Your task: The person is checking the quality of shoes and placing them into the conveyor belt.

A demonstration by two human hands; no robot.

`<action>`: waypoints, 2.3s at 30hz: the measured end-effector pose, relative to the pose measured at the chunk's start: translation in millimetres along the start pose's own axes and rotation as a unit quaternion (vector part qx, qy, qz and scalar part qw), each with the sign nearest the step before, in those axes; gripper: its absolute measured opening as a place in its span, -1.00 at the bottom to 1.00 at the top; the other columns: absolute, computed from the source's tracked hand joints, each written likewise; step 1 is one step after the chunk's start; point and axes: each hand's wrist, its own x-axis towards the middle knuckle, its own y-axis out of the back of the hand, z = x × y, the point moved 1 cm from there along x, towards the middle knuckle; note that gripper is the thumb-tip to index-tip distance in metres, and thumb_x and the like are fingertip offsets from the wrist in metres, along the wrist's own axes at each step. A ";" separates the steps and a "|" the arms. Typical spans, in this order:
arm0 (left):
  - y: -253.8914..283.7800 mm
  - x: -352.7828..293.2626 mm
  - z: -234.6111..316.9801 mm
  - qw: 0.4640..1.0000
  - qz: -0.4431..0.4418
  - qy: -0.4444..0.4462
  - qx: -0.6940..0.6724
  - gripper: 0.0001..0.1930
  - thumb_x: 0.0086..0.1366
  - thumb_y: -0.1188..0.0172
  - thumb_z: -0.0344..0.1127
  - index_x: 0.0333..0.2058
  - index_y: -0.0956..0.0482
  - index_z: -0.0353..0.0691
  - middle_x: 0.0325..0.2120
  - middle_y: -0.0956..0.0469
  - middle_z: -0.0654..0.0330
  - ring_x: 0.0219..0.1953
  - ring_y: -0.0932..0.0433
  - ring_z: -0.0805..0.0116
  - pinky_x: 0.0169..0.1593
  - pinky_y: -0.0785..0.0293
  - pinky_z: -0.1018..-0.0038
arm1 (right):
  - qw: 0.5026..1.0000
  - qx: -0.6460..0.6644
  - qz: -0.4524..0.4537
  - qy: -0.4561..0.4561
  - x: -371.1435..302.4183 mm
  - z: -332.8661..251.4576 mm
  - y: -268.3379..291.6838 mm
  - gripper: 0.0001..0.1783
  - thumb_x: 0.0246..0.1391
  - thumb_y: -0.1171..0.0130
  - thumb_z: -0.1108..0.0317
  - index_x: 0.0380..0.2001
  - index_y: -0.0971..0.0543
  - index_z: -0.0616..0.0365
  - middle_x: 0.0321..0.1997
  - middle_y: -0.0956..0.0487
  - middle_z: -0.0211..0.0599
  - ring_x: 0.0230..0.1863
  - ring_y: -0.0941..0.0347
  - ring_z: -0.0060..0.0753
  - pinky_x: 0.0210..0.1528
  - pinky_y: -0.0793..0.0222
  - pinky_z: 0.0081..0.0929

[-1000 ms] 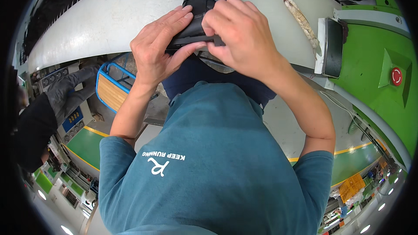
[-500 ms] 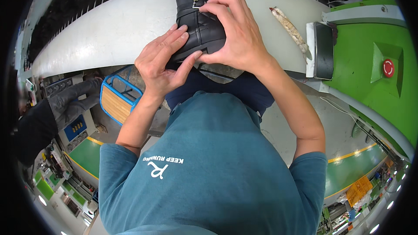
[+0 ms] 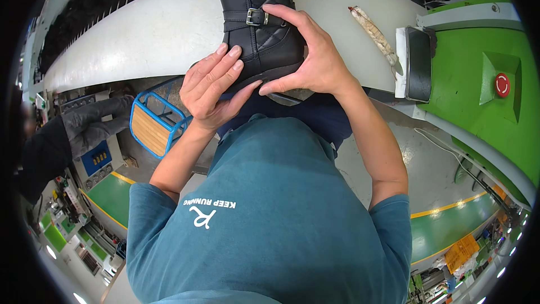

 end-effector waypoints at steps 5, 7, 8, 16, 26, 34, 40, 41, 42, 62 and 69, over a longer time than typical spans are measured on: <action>2.5 -6.6 -3.4 1.000 -0.010 -0.026 -0.009 -0.46 0.02 -0.79 -0.24 0.00 -0.84 -0.16 0.07 -0.85 0.07 0.23 -0.78 0.06 0.22 -0.70 0.25 | 1.000 -0.012 0.014 0.009 -7.2 -3.4 -3.8 0.37 -0.49 -0.96 0.09 0.52 -0.49 -0.10 0.29 -0.62 -0.22 0.33 -0.60 -0.12 0.44 -0.50 -0.19; 2.4 -5.3 -5.4 0.999 -0.012 -0.026 -0.019 -0.46 0.02 -0.79 -0.23 0.00 -0.84 -0.16 0.08 -0.85 0.09 0.23 -0.78 0.07 0.22 -0.70 0.24 | 1.000 -0.005 0.023 0.006 -9.1 -3.7 -5.8 0.37 -0.49 -0.96 0.09 0.52 -0.49 -0.10 0.28 -0.62 -0.21 0.31 -0.61 -0.12 0.43 -0.51 -0.20; 2.6 -4.9 -4.4 0.999 -0.010 -0.027 -0.019 -0.46 0.02 -0.79 -0.23 0.00 -0.84 -0.16 0.08 -0.85 0.09 0.23 -0.78 0.07 0.22 -0.70 0.24 | 1.000 -0.007 0.027 0.011 -9.1 -4.0 -5.9 0.36 -0.48 -0.96 0.09 0.52 -0.50 -0.09 0.28 -0.61 -0.21 0.31 -0.60 -0.13 0.42 -0.51 -0.20; 8.8 -5.8 -10.8 0.998 0.016 -0.026 -0.052 -0.50 0.00 -0.78 -0.20 -0.05 -0.85 -0.13 0.05 -0.86 0.12 0.23 -0.79 0.11 0.19 -0.69 0.27 | 0.998 0.021 0.051 0.001 -14.2 -19.7 -15.5 0.23 -0.27 -0.90 0.15 0.53 -0.50 -0.01 0.18 -0.58 -0.20 0.21 -0.59 -0.18 0.34 -0.51 -0.25; 25.3 6.8 -22.8 0.961 0.022 0.161 -0.222 -0.33 0.18 -0.65 -0.27 0.27 -0.65 -0.23 0.39 -0.62 -0.15 0.66 -0.24 -0.23 0.64 -0.16 -0.06 | 0.972 -0.190 0.112 0.079 32.3 -99.6 -31.6 -0.07 -0.21 -0.79 0.34 0.35 -0.72 -0.14 0.00 -0.56 -0.26 -0.12 -0.60 -0.24 -0.08 -0.66 -0.34; 27.7 -20.1 21.0 0.777 0.155 0.366 -0.488 0.25 0.38 -0.44 0.34 0.69 0.09 -0.27 0.65 -0.10 -0.06 0.61 -0.27 -0.01 0.61 -0.27 0.08 | 0.980 -0.067 -0.003 0.188 26.2 -93.7 -74.0 -0.14 0.28 -0.54 0.20 0.58 -0.44 -0.06 0.25 -0.60 -0.07 0.06 -0.64 -0.06 0.01 -0.70 -0.22; 64.6 11.5 2.0 0.767 0.176 0.301 -0.538 0.13 0.28 -0.37 0.10 0.64 -0.04 -0.40 0.55 -0.25 -0.26 0.51 -0.41 -0.21 0.45 -0.54 -0.09 | 0.989 -0.130 0.014 0.071 38.7 -60.0 -27.8 -0.35 0.30 -0.49 0.37 0.42 -0.57 0.16 0.03 -0.69 -0.15 0.04 -0.70 -0.17 0.15 -0.67 -0.23; 73.0 29.6 -9.5 0.795 0.178 0.258 -0.520 0.18 0.27 -0.35 0.17 0.64 -0.02 -0.44 0.56 -0.22 -0.30 0.51 -0.41 -0.24 0.43 -0.55 -0.12 | 0.985 -0.160 0.030 0.049 44.9 -46.2 -14.6 -0.39 0.31 -0.49 0.34 0.38 -0.59 0.15 0.01 -0.69 -0.15 0.04 -0.70 -0.16 0.14 -0.66 -0.22; 102.1 36.7 -52.7 0.824 0.088 0.232 -0.510 0.22 0.25 -0.33 0.23 0.63 0.00 -0.50 0.59 -0.15 -0.31 0.52 -0.38 -0.27 0.45 -0.52 -0.12 | 0.980 -0.190 0.050 0.024 51.0 -31.8 1.2 -0.43 0.31 -0.49 0.30 0.34 -0.61 0.15 0.00 -0.69 -0.16 0.03 -0.70 -0.14 0.13 -0.65 -0.21; 171.1 441.3 -394.9 0.940 0.115 0.159 0.278 0.06 0.26 -0.63 0.16 0.36 -0.40 -0.69 0.32 -0.55 -0.42 0.42 -0.56 -0.20 0.46 -0.48 0.11 | 0.829 -0.462 -0.048 -0.312 264.4 114.5 106.9 0.17 0.46 0.46 -0.66 0.08 -0.83 0.17 0.05 -0.82 0.05 0.20 -0.74 0.13 0.34 -0.57 0.03; 77.0 449.5 -134.7 0.935 0.220 -0.194 0.199 -0.30 0.42 -0.54 0.07 0.29 -0.60 -0.36 0.16 -0.69 -0.15 0.21 -0.66 -0.10 0.33 -0.53 0.15 | 0.924 -0.251 -0.008 -0.290 235.0 54.2 113.3 0.23 0.41 0.42 -0.74 0.18 -0.76 0.23 0.33 -0.69 0.20 0.42 -0.56 0.25 0.50 -0.38 0.02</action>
